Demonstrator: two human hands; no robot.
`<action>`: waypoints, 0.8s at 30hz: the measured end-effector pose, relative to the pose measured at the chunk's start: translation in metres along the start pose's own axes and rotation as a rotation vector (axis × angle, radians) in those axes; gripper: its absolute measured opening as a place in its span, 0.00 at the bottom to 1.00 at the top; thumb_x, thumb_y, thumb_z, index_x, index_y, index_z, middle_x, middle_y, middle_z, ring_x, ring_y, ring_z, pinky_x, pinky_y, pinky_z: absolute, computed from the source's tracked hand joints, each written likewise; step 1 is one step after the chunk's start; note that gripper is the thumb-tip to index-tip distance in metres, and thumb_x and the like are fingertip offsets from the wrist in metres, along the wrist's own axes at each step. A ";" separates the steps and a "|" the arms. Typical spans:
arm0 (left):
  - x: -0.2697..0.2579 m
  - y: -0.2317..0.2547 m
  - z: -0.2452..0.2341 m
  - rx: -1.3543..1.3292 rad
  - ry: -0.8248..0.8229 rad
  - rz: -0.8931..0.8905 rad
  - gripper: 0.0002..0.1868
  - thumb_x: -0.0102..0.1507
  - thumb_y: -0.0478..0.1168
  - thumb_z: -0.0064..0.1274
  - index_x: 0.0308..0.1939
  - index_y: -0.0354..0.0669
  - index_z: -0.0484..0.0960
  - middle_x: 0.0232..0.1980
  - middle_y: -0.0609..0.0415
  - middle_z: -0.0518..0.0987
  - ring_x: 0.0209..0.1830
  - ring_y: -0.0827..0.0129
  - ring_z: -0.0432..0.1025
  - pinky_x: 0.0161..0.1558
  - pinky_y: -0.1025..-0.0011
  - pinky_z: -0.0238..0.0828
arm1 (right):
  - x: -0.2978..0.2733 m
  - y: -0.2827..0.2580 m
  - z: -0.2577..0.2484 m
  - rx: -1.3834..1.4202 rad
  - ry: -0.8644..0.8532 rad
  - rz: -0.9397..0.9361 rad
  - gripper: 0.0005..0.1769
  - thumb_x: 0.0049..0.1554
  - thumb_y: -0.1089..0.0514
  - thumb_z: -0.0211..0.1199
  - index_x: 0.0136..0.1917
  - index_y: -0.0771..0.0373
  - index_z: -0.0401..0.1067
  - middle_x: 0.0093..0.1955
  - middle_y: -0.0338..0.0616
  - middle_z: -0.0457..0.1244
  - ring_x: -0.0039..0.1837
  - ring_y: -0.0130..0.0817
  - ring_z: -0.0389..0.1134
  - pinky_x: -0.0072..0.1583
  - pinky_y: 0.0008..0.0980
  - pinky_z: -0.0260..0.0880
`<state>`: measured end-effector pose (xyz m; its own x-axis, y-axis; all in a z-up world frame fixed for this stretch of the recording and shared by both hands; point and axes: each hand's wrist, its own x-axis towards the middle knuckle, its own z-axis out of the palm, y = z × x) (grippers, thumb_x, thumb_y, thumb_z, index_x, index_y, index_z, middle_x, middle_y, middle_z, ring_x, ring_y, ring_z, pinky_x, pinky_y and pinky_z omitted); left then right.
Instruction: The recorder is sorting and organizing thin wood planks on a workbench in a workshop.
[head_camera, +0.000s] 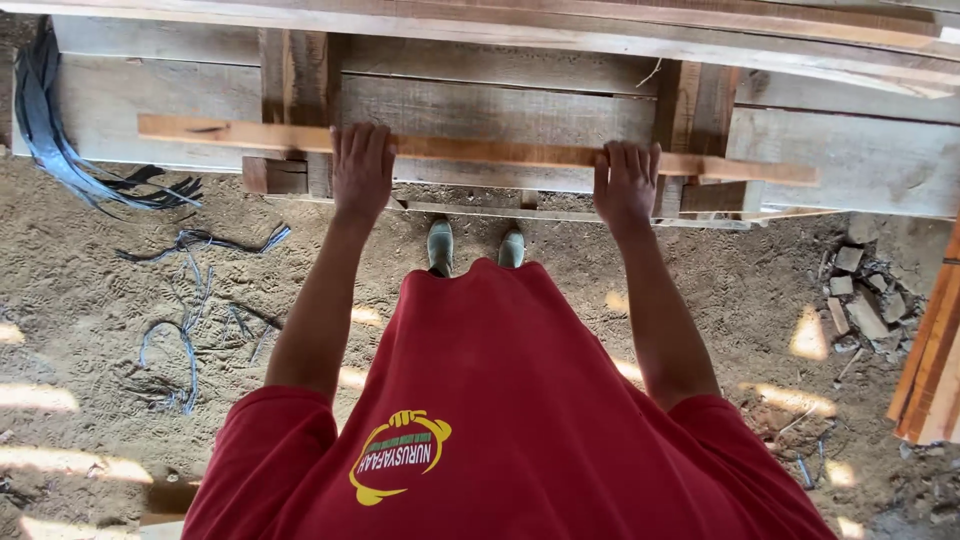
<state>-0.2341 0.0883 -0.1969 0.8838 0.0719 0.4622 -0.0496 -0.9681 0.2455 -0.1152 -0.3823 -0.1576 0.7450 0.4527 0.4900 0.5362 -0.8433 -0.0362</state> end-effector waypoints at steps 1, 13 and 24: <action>0.000 0.011 -0.019 0.004 0.001 -0.003 0.15 0.75 0.51 0.44 0.58 0.49 0.79 0.53 0.52 0.77 0.62 0.55 0.71 0.71 0.44 0.52 | -0.003 -0.004 -0.004 0.003 0.001 -0.003 0.12 0.66 0.47 0.61 0.56 0.53 0.75 0.49 0.40 0.66 0.58 0.40 0.70 0.72 0.51 0.58; 0.001 0.036 -0.002 0.055 -0.074 0.040 0.14 0.74 0.53 0.47 0.49 0.51 0.81 0.43 0.55 0.77 0.50 0.59 0.74 0.63 0.49 0.64 | 0.006 -0.033 0.002 0.123 -0.070 -0.011 0.08 0.62 0.51 0.61 0.45 0.54 0.75 0.41 0.40 0.65 0.48 0.41 0.70 0.56 0.42 0.69; 0.032 0.109 -0.008 -0.031 -0.241 0.110 0.12 0.71 0.53 0.47 0.49 0.55 0.80 0.47 0.57 0.77 0.52 0.60 0.73 0.55 0.56 0.66 | 0.037 -0.084 0.007 0.284 -0.228 -0.078 0.12 0.64 0.46 0.61 0.45 0.54 0.75 0.42 0.41 0.63 0.49 0.43 0.68 0.50 0.41 0.69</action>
<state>-0.2149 -0.0127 -0.1487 0.9574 -0.0964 0.2720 -0.1626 -0.9589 0.2326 -0.1299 -0.2931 -0.1430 0.7499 0.5921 0.2950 0.6595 -0.7044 -0.2625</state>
